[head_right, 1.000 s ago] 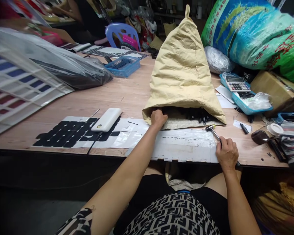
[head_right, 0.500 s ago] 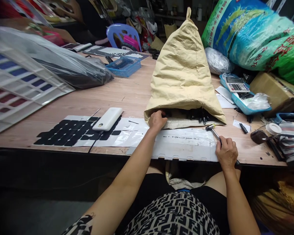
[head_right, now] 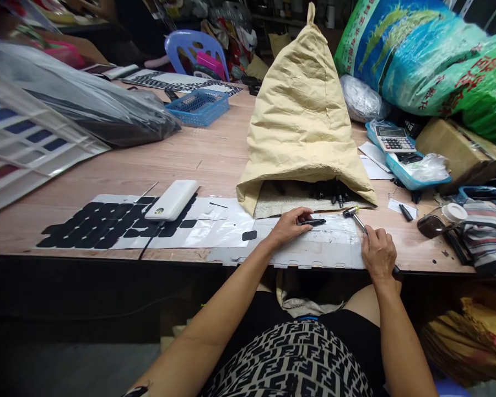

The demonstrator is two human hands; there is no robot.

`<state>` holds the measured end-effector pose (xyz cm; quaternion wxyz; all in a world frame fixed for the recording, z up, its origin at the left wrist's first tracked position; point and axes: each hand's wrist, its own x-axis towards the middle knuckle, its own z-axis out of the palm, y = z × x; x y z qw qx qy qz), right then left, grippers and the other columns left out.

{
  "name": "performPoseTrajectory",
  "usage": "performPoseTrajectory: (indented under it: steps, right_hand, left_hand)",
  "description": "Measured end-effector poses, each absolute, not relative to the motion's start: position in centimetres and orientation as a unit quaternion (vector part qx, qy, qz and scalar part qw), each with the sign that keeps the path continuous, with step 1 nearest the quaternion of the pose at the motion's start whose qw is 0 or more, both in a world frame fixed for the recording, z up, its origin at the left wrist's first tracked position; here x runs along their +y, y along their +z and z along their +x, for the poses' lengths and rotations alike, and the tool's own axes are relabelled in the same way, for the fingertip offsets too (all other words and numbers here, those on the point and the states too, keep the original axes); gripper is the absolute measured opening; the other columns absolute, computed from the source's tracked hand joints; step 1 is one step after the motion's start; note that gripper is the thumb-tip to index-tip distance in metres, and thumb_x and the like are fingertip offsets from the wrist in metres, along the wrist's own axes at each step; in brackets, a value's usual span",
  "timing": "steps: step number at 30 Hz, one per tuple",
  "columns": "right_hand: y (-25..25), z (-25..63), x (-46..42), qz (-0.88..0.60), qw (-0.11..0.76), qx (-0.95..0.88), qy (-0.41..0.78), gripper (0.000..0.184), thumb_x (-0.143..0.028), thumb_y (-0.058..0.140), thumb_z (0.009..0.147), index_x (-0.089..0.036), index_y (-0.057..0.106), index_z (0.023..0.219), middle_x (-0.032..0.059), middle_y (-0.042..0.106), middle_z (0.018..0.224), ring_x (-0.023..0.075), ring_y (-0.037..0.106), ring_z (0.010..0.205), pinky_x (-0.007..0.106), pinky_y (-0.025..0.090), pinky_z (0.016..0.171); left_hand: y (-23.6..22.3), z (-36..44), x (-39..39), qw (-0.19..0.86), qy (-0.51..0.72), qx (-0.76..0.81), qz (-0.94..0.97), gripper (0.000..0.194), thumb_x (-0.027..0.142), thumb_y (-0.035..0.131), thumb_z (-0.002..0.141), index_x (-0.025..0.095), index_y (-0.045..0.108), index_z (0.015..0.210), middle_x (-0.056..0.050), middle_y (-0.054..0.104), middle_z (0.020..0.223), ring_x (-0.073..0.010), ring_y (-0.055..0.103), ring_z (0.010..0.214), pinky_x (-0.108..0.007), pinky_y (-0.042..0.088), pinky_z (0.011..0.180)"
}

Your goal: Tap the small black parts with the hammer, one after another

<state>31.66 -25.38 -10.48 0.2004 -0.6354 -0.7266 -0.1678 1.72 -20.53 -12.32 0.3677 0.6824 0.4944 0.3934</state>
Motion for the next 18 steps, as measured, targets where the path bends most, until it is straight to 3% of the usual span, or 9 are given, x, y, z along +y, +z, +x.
performPoseTrajectory:
  steps: [4, 8, 12, 18]
  right_hand:
    - [-9.4, 31.0, -25.7, -0.643, 0.285, -0.707, -0.077, 0.031, -0.031, 0.053, 0.096, -0.021, 0.075, 0.116, 0.0072, 0.069, 0.092, 0.0227, 0.061, 0.089, 0.033, 0.045, 0.079]
    - [-7.7, 28.4, -26.9, -0.590, 0.381, -0.708, 0.076, 0.030, -0.034, 0.055, 0.098, -0.021, 0.073, 0.119, 0.0074, 0.074, 0.106, 0.0214, 0.068, 0.098, 0.034, 0.053, 0.088]
    - [-6.9, 25.3, -27.9, -0.527, 0.381, -0.741, 0.167, 0.028, -0.033, 0.056, 0.099, -0.023, 0.074, 0.117, 0.0064, 0.075, 0.105, 0.0204, 0.070, 0.099, 0.034, 0.055, 0.091]
    - [-8.2, 23.5, -27.9, -0.512, 0.348, -0.772, 0.145, 0.030, -0.032, 0.052, 0.100, -0.024, 0.073, 0.119, 0.0066, 0.074, 0.099, 0.0205, 0.070, 0.092, 0.035, 0.056, 0.085]
  left_hand:
    - [-12.6, 1.3, -20.4, 0.368, 0.405, 0.495, 0.675, 0.045, 0.015, 0.075, 0.074, 0.022, 0.068, 0.118, -0.001, 0.071, 0.096, -0.0170, 0.062, 0.086, -0.030, 0.050, 0.079]
    - [-12.5, 1.5, -20.5, 0.387, 0.419, 0.491, 0.658, 0.056, 0.012, 0.074, 0.074, 0.023, 0.063, 0.127, -0.001, 0.074, 0.099, -0.0163, 0.065, 0.088, -0.029, 0.051, 0.082]
    - [-12.5, 1.7, -20.6, 0.400, 0.438, 0.494, 0.635, 0.070, 0.009, 0.074, 0.073, 0.024, 0.056, 0.138, 0.000, 0.076, 0.099, -0.0155, 0.067, 0.086, -0.030, 0.051, 0.083]
    - [-12.2, 1.9, -20.6, 0.409, 0.448, 0.505, 0.615, 0.082, 0.006, 0.075, 0.070, 0.024, 0.048, 0.144, 0.003, 0.075, 0.093, -0.0146, 0.067, 0.083, -0.029, 0.051, 0.083]
